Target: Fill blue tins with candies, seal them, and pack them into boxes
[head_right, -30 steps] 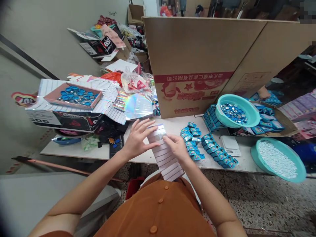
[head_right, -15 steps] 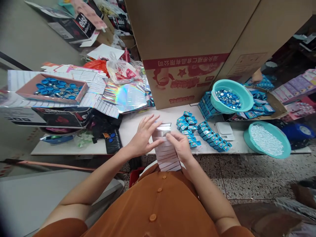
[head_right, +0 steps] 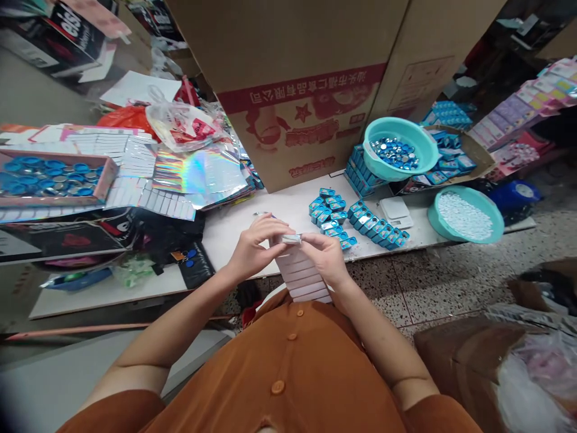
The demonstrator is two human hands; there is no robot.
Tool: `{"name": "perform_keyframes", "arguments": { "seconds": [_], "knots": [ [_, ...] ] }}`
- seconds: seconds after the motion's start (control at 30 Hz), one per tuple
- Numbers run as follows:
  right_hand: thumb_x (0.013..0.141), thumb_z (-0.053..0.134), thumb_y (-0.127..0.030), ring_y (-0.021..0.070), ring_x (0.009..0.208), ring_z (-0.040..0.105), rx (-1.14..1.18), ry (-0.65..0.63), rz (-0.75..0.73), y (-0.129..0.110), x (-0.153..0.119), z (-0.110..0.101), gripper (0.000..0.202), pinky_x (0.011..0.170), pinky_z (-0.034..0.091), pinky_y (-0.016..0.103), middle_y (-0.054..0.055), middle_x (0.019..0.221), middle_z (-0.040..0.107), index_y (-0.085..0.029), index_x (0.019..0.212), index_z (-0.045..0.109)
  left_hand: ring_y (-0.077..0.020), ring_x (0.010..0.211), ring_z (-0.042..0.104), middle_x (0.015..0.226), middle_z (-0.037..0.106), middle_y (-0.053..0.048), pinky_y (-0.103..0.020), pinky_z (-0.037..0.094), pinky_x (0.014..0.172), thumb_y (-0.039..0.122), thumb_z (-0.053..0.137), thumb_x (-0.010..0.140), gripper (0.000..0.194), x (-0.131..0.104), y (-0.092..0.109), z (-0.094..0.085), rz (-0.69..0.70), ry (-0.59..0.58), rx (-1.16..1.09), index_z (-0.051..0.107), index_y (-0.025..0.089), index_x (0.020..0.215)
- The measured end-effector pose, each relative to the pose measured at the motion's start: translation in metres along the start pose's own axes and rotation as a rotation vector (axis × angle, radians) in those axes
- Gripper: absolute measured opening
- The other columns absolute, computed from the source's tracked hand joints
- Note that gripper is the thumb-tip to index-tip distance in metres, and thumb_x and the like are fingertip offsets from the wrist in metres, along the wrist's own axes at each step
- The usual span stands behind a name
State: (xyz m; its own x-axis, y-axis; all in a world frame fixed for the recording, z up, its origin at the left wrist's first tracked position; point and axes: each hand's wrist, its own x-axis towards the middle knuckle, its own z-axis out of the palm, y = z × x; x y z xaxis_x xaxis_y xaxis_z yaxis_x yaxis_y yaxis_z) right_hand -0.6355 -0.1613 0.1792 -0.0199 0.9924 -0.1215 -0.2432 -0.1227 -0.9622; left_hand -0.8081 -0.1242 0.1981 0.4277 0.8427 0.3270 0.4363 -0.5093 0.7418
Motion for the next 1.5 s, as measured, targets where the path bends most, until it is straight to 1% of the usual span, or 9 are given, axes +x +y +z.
{"name": "perform_keyframes", "arguments": {
  "seconds": [0.23,0.33,0.4,0.47,0.7,0.87,1.07,1.27,1.5],
  "knots": [
    [0.076,0.071,-0.034,0.0154,0.078,0.061,-0.42,0.088,-0.353,-0.013,0.001,-0.029,0.023,0.075,0.05,0.031,0.002,0.087,0.067,-0.022,0.095,0.067,-0.0187,0.078,0.064,0.079,0.073,-0.003,-0.038,0.043,0.091,0.03,0.065,0.08,0.011,0.015,0.014,0.016,-0.026,0.039,-0.072,0.075,0.027,0.084],
    [0.074,0.073,-0.034,0.0193,0.092,0.06,-0.601,0.043,-0.496,-0.023,0.009,-0.041,0.035,0.082,0.05,0.035,0.005,0.102,0.064,-0.024,0.107,0.064,-0.0181,0.073,0.063,0.073,0.072,-0.003,-0.036,0.044,0.084,0.031,0.066,0.079,0.009,0.018,0.019,0.022,-0.062,0.075,-0.03,0.075,0.027,0.08],
    [0.079,0.069,-0.034,0.0203,0.094,0.059,-0.655,-0.032,-0.531,-0.026,0.017,-0.047,0.022,0.085,0.049,0.038,0.005,0.1,0.065,-0.025,0.099,0.067,-0.018,0.073,0.062,0.072,0.071,-0.003,-0.035,0.044,0.082,0.032,0.066,0.079,0.011,0.018,0.021,0.024,-0.104,0.073,0.015,0.075,0.026,0.08],
    [0.083,0.063,-0.033,0.019,0.088,0.06,-0.624,-0.116,-0.513,-0.025,0.027,-0.051,0.011,0.084,0.048,0.036,0.003,0.089,0.066,-0.024,0.086,0.069,-0.0181,0.073,0.062,0.072,0.071,-0.003,-0.035,0.045,0.082,0.034,0.066,0.079,0.012,0.019,0.022,0.025,-0.159,0.067,0.052,0.074,0.025,0.079],
    [0.082,0.06,-0.044,0.0145,0.073,0.059,-0.322,-0.298,-0.211,-0.012,0.096,-0.058,0.027,0.07,0.046,0.027,0.0,0.076,0.066,-0.019,0.078,0.067,-0.019,0.079,0.065,0.087,0.074,-0.004,-0.029,0.048,0.076,0.04,0.065,0.078,0.025,0.04,0.013,0.023,-0.363,0.009,-0.019,0.074,0.022,0.093],
    [0.085,0.057,-0.041,0.0153,0.08,0.058,-0.467,-0.281,-0.387,-0.037,0.127,-0.068,0.024,0.076,0.045,0.029,0.002,0.086,0.065,-0.02,0.086,0.066,-0.0195,0.078,0.066,0.088,0.074,-0.005,-0.029,0.051,0.071,0.037,0.064,0.08,0.025,0.061,0.016,0.042,-0.464,0.281,-0.033,0.075,0.018,0.09],
    [0.087,0.056,-0.035,0.0188,0.086,0.057,-0.747,-0.164,-0.503,-0.032,0.092,-0.084,0.015,0.082,0.044,0.033,0.003,0.087,0.063,-0.022,0.086,0.062,-0.0191,0.083,0.067,0.093,0.074,-0.006,-0.03,0.053,0.077,0.039,0.065,0.08,0.029,0.047,0.027,0.092,-0.542,0.619,-0.169,0.074,0.016,0.095],
    [0.085,0.06,-0.037,0.0237,0.109,0.052,-0.736,-0.039,-0.64,-0.018,0.087,-0.083,0.029,0.096,0.041,0.04,0.008,0.112,0.059,-0.023,0.11,0.057,-0.0158,0.081,0.066,0.09,0.073,-0.004,-0.027,0.052,0.077,0.038,0.064,0.081,0.025,0.039,0.034,0.114,-0.518,0.73,-0.248,0.072,0.017,0.092],
    [0.08,0.065,-0.043,0.025,0.101,0.054,-0.782,-0.086,-0.734,-0.034,0.092,-0.099,0.03,0.091,0.042,0.042,0.007,0.104,0.059,-0.023,0.101,0.058,-0.0149,0.081,0.065,0.086,0.072,-0.004,-0.026,0.051,0.077,0.038,0.067,0.079,0.023,0.041,0.038,0.109,-0.496,0.74,-0.353,0.073,0.017,0.087]
  ]
}}
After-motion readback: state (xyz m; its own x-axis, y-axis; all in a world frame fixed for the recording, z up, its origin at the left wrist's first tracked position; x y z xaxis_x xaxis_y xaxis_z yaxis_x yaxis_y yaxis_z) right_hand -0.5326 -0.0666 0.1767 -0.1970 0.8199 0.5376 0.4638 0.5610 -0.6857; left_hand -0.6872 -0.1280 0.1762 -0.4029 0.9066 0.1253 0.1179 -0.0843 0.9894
